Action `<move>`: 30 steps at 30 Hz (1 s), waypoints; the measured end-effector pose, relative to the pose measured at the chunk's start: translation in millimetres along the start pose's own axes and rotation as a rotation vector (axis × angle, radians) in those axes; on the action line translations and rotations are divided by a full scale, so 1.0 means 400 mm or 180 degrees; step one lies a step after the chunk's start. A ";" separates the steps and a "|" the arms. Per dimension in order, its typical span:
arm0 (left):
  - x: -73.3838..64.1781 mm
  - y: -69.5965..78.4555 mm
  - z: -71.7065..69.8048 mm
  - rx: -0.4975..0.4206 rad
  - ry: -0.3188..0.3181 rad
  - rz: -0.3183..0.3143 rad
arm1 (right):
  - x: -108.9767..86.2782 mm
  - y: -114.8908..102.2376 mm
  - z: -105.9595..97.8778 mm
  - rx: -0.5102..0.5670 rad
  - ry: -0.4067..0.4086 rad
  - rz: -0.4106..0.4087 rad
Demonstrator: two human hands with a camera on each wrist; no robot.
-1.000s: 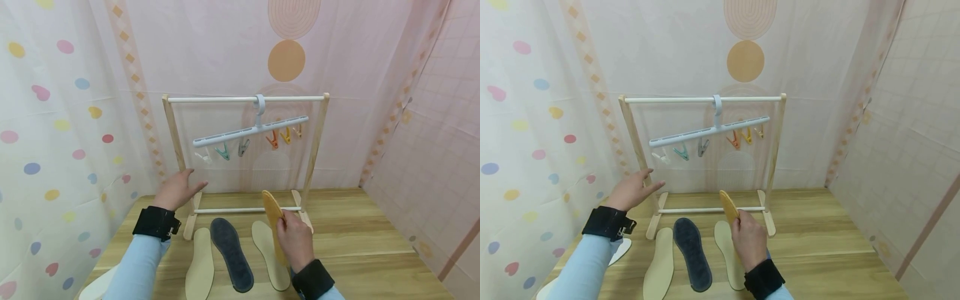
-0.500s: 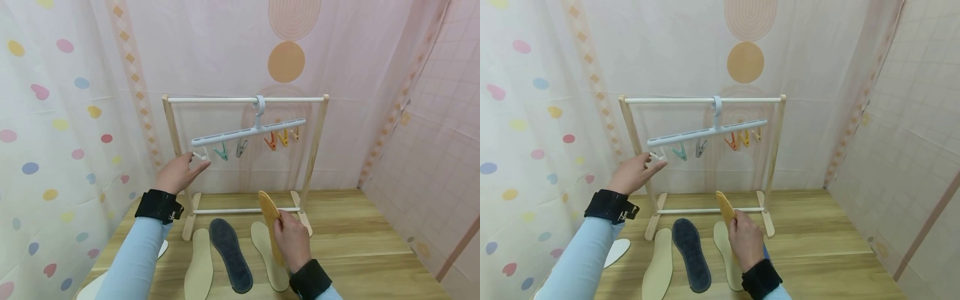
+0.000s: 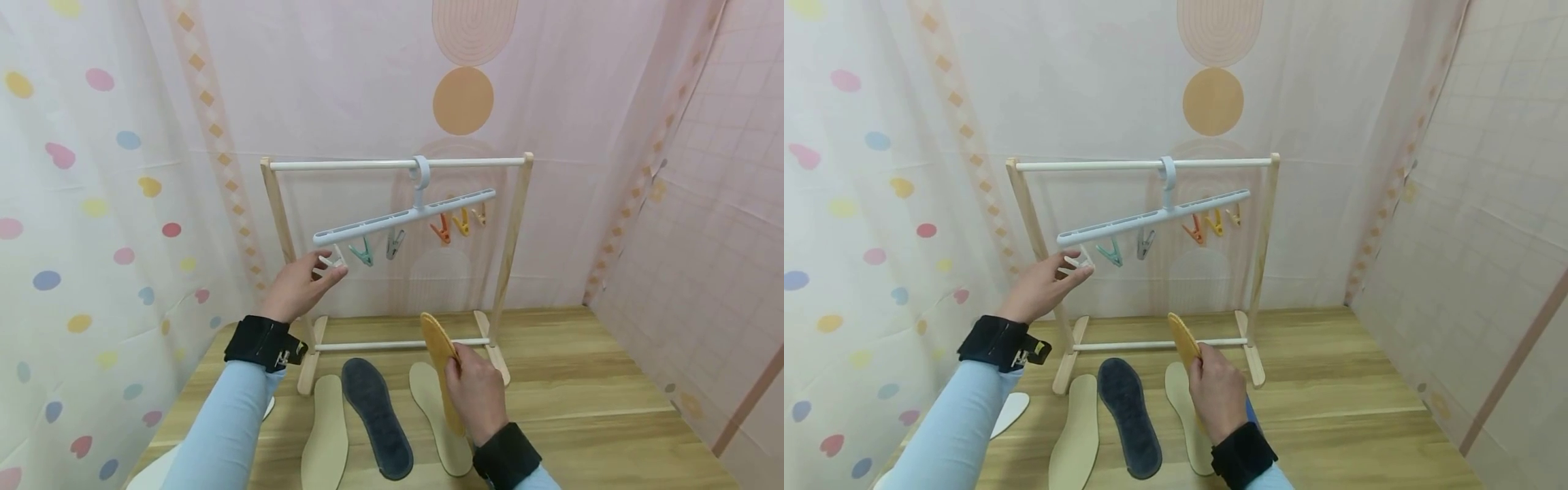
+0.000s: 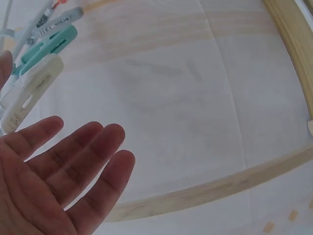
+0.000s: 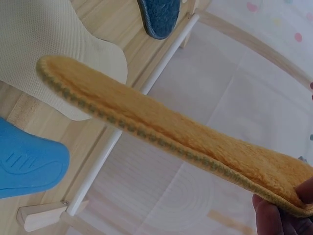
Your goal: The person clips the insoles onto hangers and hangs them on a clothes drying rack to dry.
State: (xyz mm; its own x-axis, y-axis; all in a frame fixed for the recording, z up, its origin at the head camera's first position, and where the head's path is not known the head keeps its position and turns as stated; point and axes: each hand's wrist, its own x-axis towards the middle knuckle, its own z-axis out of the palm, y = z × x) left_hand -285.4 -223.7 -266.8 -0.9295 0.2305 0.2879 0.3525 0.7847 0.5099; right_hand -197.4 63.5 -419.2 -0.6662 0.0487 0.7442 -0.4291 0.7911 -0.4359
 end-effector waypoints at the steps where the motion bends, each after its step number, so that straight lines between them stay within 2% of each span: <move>1: -0.001 0.001 0.000 -0.0039 0.0000 0.0003 | 0.001 0.000 0.000 0.0002 0.0001 -0.0004; 7: -0.011 0.008 -0.003 -0.0211 0.0011 0.0011 | 0.004 -0.004 0.005 0.0044 0.0014 -0.0023; 14: -0.020 0.020 -0.002 -0.0367 0.0123 0.0161 | 0.005 -0.007 0.013 0.0052 0.0062 -0.0101; 30: -0.048 0.051 0.010 -0.0691 0.0141 0.0437 | 0.009 -0.031 0.012 0.0018 0.0086 -0.0276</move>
State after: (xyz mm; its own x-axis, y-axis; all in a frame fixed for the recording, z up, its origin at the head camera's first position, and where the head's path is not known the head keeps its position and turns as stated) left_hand -260.7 -209.8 -265.3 -0.8674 0.2971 0.3993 0.4945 0.6048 0.6243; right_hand -197.5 50.9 -413.5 -0.6097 -0.0033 0.7926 -0.4880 0.7895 -0.3721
